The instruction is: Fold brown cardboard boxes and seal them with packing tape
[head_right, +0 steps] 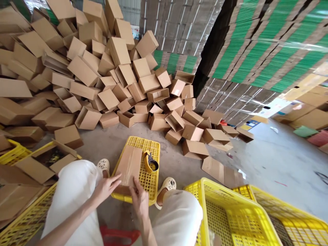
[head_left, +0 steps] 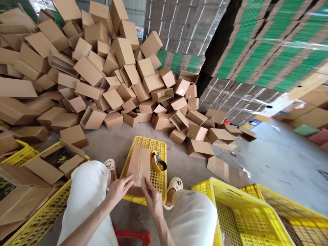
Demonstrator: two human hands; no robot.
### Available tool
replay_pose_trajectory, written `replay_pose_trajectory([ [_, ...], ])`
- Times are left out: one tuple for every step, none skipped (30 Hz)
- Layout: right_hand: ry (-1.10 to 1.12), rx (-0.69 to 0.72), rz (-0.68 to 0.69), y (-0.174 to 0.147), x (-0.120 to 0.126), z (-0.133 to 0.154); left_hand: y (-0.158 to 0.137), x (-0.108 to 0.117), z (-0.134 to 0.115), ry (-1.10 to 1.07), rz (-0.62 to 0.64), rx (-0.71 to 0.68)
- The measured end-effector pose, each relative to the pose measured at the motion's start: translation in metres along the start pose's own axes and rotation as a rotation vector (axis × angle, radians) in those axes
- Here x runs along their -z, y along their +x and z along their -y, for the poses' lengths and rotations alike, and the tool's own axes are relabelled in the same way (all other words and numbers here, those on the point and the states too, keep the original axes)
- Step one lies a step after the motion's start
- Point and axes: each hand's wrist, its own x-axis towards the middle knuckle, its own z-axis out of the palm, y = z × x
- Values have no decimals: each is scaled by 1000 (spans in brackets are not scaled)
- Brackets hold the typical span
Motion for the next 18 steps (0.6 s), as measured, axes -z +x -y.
replay_pose_trajectory([
  [-28,-10,-21,1,7,9,-3,7,-8,6,-21,1],
  [-62,-20,-43,2,15,19,-5,15,-16,12,-40,1],
  [-98,-28,-57,3,23,29,-7,23,-23,21,-62,-5],
  [-133,-31,-72,4,31,38,-9,31,-30,27,-82,-19],
  [-167,-26,-80,6,39,46,-8,39,-37,39,-99,-34],
  [-198,-22,-85,7,46,53,-7,47,-42,65,-116,-44],
  [-227,-17,-88,9,52,59,-3,54,-47,100,-128,-49],
  [-254,-16,-88,11,56,63,2,60,-50,138,-136,-49],
  [-280,-18,-86,14,59,66,8,64,-52,171,-138,-47],
  [-306,-23,-84,19,61,68,16,67,-53,192,-137,-45],
  [-329,-25,-84,25,61,69,25,69,-53,199,-133,-47],
  [-343,-17,-83,33,59,69,35,68,-52,186,-127,-59],
  [-344,3,-79,43,57,69,46,66,-51,152,-123,-79],
  [-334,32,-76,54,53,69,56,62,-49,102,-120,-101],
  [-313,65,-70,66,48,69,67,57,-47,33,-118,-130],
  [-292,91,-66,77,44,68,77,52,-45,-48,-124,-138],
  [-274,101,-63,88,40,68,86,45,-43,-118,-127,-128],
  [-261,98,-60,97,36,67,94,40,-41,-173,-120,-120],
])
